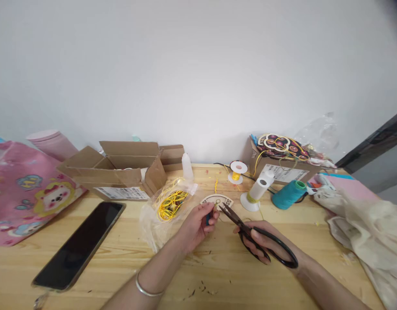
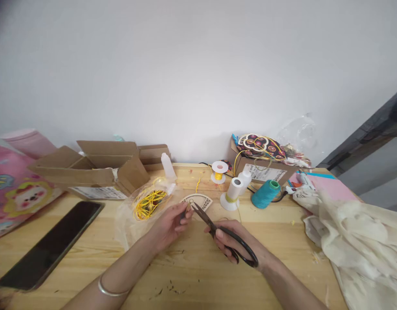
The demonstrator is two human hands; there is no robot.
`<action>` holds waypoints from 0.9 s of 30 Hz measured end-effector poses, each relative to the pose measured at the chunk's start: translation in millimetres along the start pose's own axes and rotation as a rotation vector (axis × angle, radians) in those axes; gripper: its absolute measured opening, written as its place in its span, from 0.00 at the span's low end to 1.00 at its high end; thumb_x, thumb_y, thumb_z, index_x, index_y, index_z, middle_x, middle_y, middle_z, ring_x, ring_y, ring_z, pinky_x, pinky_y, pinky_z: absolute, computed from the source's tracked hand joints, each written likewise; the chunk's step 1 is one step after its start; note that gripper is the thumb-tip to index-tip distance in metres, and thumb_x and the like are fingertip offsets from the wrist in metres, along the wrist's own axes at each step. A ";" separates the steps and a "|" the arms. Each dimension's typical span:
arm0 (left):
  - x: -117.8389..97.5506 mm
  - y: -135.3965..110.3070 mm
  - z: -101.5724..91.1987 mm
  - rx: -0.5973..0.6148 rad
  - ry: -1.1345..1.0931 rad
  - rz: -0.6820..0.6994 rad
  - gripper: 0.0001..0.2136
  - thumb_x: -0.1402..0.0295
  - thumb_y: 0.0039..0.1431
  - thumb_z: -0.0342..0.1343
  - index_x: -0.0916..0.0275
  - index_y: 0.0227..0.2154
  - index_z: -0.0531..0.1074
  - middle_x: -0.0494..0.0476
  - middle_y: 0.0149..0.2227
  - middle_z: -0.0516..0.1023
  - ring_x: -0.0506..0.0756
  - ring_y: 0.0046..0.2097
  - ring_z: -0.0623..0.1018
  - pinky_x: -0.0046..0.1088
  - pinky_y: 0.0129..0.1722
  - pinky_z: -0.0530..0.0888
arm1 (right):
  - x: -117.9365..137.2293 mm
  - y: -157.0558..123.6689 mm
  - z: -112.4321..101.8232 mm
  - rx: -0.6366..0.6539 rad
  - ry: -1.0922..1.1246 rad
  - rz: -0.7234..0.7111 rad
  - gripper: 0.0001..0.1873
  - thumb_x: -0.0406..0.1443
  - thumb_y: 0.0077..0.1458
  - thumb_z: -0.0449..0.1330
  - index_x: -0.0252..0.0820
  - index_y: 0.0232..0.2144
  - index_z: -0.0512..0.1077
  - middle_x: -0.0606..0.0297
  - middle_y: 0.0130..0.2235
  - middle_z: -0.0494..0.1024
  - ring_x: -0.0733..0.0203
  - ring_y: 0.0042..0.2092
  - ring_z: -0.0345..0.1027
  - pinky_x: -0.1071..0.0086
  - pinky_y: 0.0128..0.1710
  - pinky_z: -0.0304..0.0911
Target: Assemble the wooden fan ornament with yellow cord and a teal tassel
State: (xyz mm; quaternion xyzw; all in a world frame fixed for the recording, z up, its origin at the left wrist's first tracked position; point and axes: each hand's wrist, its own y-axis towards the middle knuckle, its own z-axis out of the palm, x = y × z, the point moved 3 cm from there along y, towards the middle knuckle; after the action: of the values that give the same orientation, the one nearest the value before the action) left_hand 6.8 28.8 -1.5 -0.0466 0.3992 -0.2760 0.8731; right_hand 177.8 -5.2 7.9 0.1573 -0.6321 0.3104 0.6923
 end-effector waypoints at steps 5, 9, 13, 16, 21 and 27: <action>1.8 0.3 0.2 0.013 -0.053 -0.068 0.09 0.67 0.49 0.54 0.67 0.23 0.62 0.46 0.19 0.58 0.40 0.18 0.56 0.12 0.13 0.50 | 1.6 5.3 0.3 0.024 0.057 0.022 0.23 0.47 0.51 0.51 0.32 0.39 0.65 0.71 0.21 0.56 0.76 0.17 0.47 0.81 0.11 0.47; 3.0 -0.4 0.3 0.015 -0.055 -0.076 0.09 0.67 0.49 0.54 0.67 0.22 0.62 0.46 0.19 0.58 0.40 0.17 0.56 0.12 0.13 0.50 | 0.5 5.8 0.5 0.031 0.081 0.027 0.23 0.46 0.51 0.51 0.32 0.40 0.64 0.72 0.20 0.57 0.76 0.17 0.47 0.81 0.11 0.47; 2.9 -1.3 0.6 0.011 -0.048 -0.073 0.09 0.67 0.50 0.54 0.67 0.22 0.62 0.46 0.19 0.58 0.40 0.17 0.56 0.12 0.13 0.50 | -3.8 5.2 0.7 0.046 0.129 0.029 0.22 0.46 0.52 0.50 0.31 0.41 0.64 0.71 0.21 0.57 0.76 0.17 0.46 0.81 0.11 0.46; 3.1 -1.3 0.3 0.019 -0.053 -0.075 0.09 0.68 0.50 0.54 0.67 0.22 0.62 0.46 0.18 0.58 0.40 0.17 0.55 0.12 0.13 0.49 | -5.3 5.7 1.2 0.046 0.154 0.023 0.22 0.46 0.52 0.50 0.32 0.40 0.64 0.72 0.20 0.57 0.76 0.17 0.46 0.81 0.11 0.46; 3.5 -0.7 -1.4 0.031 -0.081 -0.076 0.08 0.68 0.51 0.53 0.67 0.23 0.62 0.44 0.17 0.54 0.40 0.17 0.52 0.12 0.13 0.48 | -2.8 7.3 1.9 0.056 0.144 0.014 0.22 0.46 0.51 0.51 0.32 0.39 0.64 0.72 0.20 0.56 0.76 0.16 0.46 0.81 0.11 0.45; 2.9 -0.4 -2.0 0.033 -0.072 -0.096 0.08 0.68 0.50 0.54 0.68 0.23 0.63 0.43 0.16 0.52 0.40 0.16 0.50 0.12 0.13 0.48 | -3.2 7.5 -0.1 0.038 0.089 0.005 0.22 0.47 0.51 0.51 0.33 0.39 0.64 0.72 0.20 0.56 0.76 0.16 0.45 0.80 0.11 0.45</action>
State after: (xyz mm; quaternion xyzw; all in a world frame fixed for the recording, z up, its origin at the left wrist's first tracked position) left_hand 6.6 27.3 -4.7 -0.0613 0.3601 -0.3223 0.8733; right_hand 173.1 -0.2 3.5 0.1550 -0.5948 0.3309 0.7160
